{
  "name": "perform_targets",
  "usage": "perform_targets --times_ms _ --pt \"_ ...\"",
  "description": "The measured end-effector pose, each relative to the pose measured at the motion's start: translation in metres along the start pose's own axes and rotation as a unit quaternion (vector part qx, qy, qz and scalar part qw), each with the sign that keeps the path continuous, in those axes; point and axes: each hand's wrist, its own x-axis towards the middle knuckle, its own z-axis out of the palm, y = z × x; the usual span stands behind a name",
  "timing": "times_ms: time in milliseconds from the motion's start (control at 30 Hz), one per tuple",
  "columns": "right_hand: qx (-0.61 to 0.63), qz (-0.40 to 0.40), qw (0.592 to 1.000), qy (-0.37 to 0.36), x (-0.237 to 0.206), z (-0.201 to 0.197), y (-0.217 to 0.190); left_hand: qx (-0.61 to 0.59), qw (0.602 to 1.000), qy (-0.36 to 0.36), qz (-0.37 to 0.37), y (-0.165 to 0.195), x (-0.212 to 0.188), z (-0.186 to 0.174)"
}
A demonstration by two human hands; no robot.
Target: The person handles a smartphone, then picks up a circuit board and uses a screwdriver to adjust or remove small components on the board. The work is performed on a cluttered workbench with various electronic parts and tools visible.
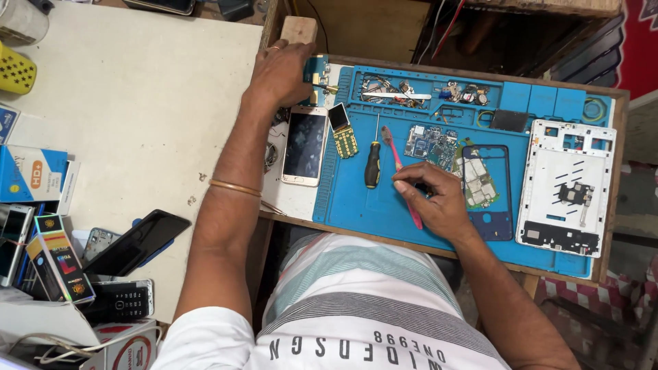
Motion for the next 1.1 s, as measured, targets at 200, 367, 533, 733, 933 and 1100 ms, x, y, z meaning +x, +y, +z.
perform_targets --times_ms 200,367,533,733,933,1100 --pt "-0.006 0.012 1.000 -0.006 0.002 -0.004 0.000 -0.025 0.995 -0.084 -0.046 0.006 0.006 -0.008" --pt "-0.006 0.016 1.000 -0.001 0.002 -0.004 -0.001 -0.034 0.993 -0.100 -0.056 0.007 0.005 -0.016" --pt "0.003 0.007 1.000 -0.003 0.002 -0.005 -0.002 -0.103 0.990 -0.092 -0.030 -0.004 0.002 -0.023" --pt "-0.001 0.003 1.000 -0.002 0.002 -0.005 0.000 -0.241 0.963 -0.100 -0.062 -0.017 -0.003 -0.028" --pt "-0.004 0.009 1.000 0.006 0.003 -0.005 -0.002 -0.249 0.967 -0.037 0.039 -0.017 -0.004 -0.034" --pt "-0.028 0.017 0.998 0.060 0.004 -0.005 -0.009 -0.268 0.944 0.119 0.152 0.011 -0.021 -0.043"
